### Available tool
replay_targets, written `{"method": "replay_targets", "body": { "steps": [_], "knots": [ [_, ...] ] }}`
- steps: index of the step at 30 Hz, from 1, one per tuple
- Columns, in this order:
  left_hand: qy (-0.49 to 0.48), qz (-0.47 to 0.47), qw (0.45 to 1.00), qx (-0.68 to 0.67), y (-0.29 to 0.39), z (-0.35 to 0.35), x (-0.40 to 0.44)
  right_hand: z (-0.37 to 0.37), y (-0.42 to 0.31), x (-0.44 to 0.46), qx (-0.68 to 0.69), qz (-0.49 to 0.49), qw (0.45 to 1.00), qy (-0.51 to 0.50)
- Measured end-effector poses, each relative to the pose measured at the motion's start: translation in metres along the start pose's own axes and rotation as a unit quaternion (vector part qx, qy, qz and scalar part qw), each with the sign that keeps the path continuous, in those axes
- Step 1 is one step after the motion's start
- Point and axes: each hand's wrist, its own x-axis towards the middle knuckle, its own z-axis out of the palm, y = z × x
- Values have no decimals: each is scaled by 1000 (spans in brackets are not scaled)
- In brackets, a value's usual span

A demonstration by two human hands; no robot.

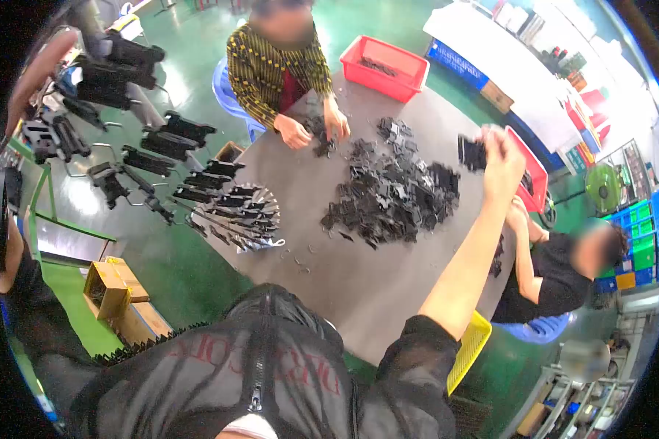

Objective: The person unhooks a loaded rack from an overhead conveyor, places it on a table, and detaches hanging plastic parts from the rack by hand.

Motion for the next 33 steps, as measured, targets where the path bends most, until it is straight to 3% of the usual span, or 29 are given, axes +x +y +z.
{"method": "replay_targets", "body": {
  "steps": [2,3,5,9,11,15,18,21,27,33],
  "knots": [
    [-1,0,1000,6,3,-3,0,5,25,-10,-149,-19,987,-63],
    [-1,2,1000,8,3,-3,0,15,51,-10,-143,-1,985,-98],
    [-3,5,1000,6,6,-3,0,32,6,-14,-211,78,964,-142],
    [-5,7,1000,4,4,0,3,72,-95,6,62,-9,989,-130],
    [-9,4,1000,6,7,1,2,83,-172,1,214,-91,963,-134],
    [-11,20,1000,18,-2,2,-5,96,-289,-16,347,-180,907,-156],
    [-23,38,999,13,-5,-2,-5,103,-329,-22,435,-162,864,-195],
    [-19,47,999,-11,-2,-1,-5,118,-336,-19,489,-183,828,-205],
    [10,74,997,-5,-5,6,-7,123,-340,-21,457,-192,860,-124],
    [15,38,998,39,-9,10,-10,105,-329,-16,446,-144,877,-106]
  ]
}}
